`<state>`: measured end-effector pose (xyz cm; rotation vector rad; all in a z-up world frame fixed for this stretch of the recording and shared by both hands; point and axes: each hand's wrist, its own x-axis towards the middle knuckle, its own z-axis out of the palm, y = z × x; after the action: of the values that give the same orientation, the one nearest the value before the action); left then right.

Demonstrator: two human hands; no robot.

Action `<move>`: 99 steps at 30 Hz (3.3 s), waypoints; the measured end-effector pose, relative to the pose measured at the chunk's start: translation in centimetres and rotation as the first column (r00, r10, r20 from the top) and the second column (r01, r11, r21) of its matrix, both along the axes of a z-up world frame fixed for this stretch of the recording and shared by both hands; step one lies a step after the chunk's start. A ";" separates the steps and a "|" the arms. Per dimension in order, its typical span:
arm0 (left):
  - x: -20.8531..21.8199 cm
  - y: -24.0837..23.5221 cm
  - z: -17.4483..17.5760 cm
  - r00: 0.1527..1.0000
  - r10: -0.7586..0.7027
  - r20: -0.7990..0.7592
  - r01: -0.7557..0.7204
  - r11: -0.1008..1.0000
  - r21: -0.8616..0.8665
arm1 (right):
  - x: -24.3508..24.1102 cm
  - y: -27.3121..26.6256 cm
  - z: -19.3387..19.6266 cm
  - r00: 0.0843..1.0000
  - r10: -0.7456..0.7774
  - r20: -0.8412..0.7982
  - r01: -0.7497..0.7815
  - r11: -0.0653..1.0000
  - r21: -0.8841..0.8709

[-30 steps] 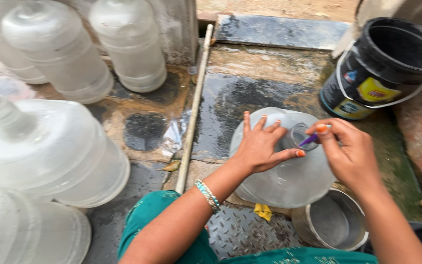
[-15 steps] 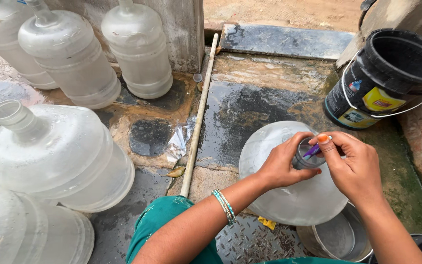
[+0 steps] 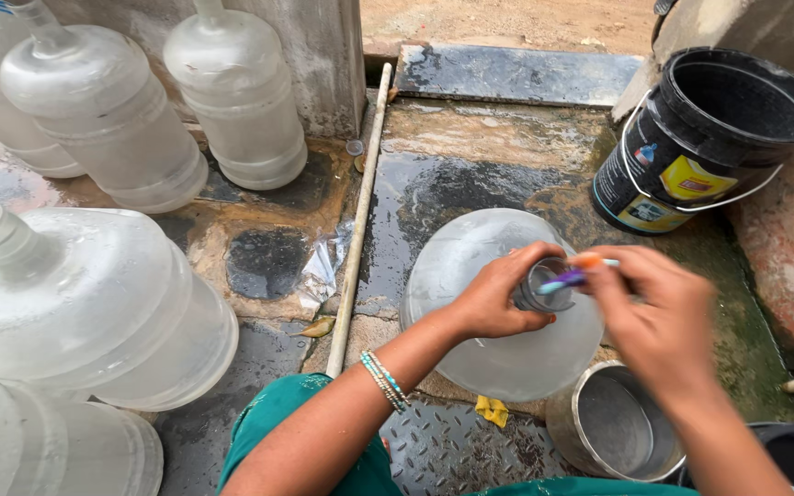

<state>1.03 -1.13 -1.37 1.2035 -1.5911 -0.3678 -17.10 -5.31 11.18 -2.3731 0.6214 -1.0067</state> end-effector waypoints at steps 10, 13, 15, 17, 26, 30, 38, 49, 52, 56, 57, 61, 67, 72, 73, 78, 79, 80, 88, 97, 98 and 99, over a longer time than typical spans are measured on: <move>2.5 1.6 1.8 0.979 -0.125 -0.163 0.156 0.968 0.195 | -2.6 1.6 3.2 0.996 -0.023 0.086 0.013 0.993 0.116; 3.6 2.3 2.4 0.975 -0.138 -0.175 0.181 0.949 0.257 | -1.7 2.5 2.6 1.000 -0.025 0.007 0.024 0.999 0.045; 3.9 2.6 2.7 0.978 -0.130 -0.161 0.174 0.938 0.299 | 0.0 2.1 0.7 0.999 0.033 -0.038 -0.031 0.999 0.039; 3.8 2.9 2.7 0.972 -0.175 -0.158 0.214 0.935 0.282 | 2.1 1.4 -1.7 0.992 0.119 -0.030 -0.114 0.986 0.119; 3.9 2.9 2.4 0.952 -0.290 -0.102 0.307 0.907 0.288 | -1.6 2.7 3.0 0.994 0.105 0.033 -0.105 0.994 0.001; 3.8 2.8 2.7 0.954 -0.287 -0.080 0.296 0.882 0.366 | -1.5 2.8 2.8 0.994 0.103 0.048 -0.105 0.994 0.038; 3.6 3.0 2.8 0.957 -0.267 -0.116 0.291 0.861 0.417 | 2.2 -0.9 -2.6 0.983 0.177 -0.058 -0.160 0.963 0.216; 4.2 2.4 2.6 0.958 -0.286 -0.031 0.278 0.893 0.353 | -0.6 1.2 1.5 0.993 0.115 0.030 -0.118 0.987 0.113; 4.6 2.6 2.0 0.971 -0.233 0.059 0.203 0.926 0.317 | 1.8 0.4 -1.0 0.988 0.131 -0.087 -0.127 0.991 0.048; 5.5 3.1 1.1 0.919 -0.108 0.379 -0.014 0.952 0.306 | 2.4 -0.5 -2.5 0.977 0.183 -0.108 -0.170 0.979 0.114; 5.7 3.2 0.9 0.868 -0.074 0.491 -0.109 0.937 0.333 | 2.3 -0.7 -2.6 0.977 0.182 -0.107 -0.171 0.979 0.110; 5.8 3.1 1.2 0.807 -0.055 0.588 -0.203 0.909 0.364 | 2.2 -0.7 -2.7 0.977 0.187 -0.098 -0.180 0.981 0.079; 5.4 4.3 2.8 0.799 -0.120 0.589 -0.207 0.866 0.456 | 2.3 -0.7 -2.6 0.976 0.190 -0.108 -0.181 0.980 0.086; 5.4 4.3 3.2 0.799 -0.128 0.587 -0.193 0.870 0.453 | 2.0 -0.7 -2.4 0.974 0.197 -0.114 -0.189 0.979 0.078; 5.4 4.3 2.9 0.802 -0.113 0.586 -0.199 0.875 0.441 | 1.9 -0.6 -2.4 0.975 0.190 -0.114 -0.182 0.980 0.076; 5.0 3.9 0.4 0.801 -0.006 0.598 -0.243 0.911 0.334 | 2.3 -0.3 -2.8 0.979 0.182 -0.090 -0.181 0.983 0.019; 5.0 3.7 -0.1 0.797 0.007 0.603 -0.244 0.918 0.312 | 2.3 -0.2 -2.6 0.981 0.179 -0.079 -0.179 0.984 -0.002; 5.0 3.4 -0.6 0.794 0.020 0.608 -0.245 0.925 0.290 | 2.3 -0.1 -2.3 0.982 0.176 -0.067 -0.177 0.984 -0.023; 5.6 2.6 -2.1 0.820 0.004 0.572 -0.232 0.917 0.326 | -1.4 1.6 2.9 0.989 0.037 0.145 -0.054 0.991 0.118; 5.0 2.8 -0.7 0.829 -0.046 0.558 -0.228 0.883 0.411 | 3.0 -0.8 -2.7 0.986 0.155 -0.063 -0.154 0.988 0.027; 5.0 2.8 -0.7 0.833 -0.046 0.551 -0.223 0.884 0.411 | 2.9 -1.0 -2.5 0.988 0.148 -0.051 -0.145 0.988 0.051; 5.1 2.8 -0.7 0.837 -0.047 0.545 -0.218 0.885 0.411 | 2.7 -1.0 -2.1 0.989 0.141 -0.037 -0.138 0.988 0.076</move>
<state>6.09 1.70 -2.07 1.8709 -1.9885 -0.3740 -14.37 -6.28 9.10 -2.3433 0.4912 -0.8607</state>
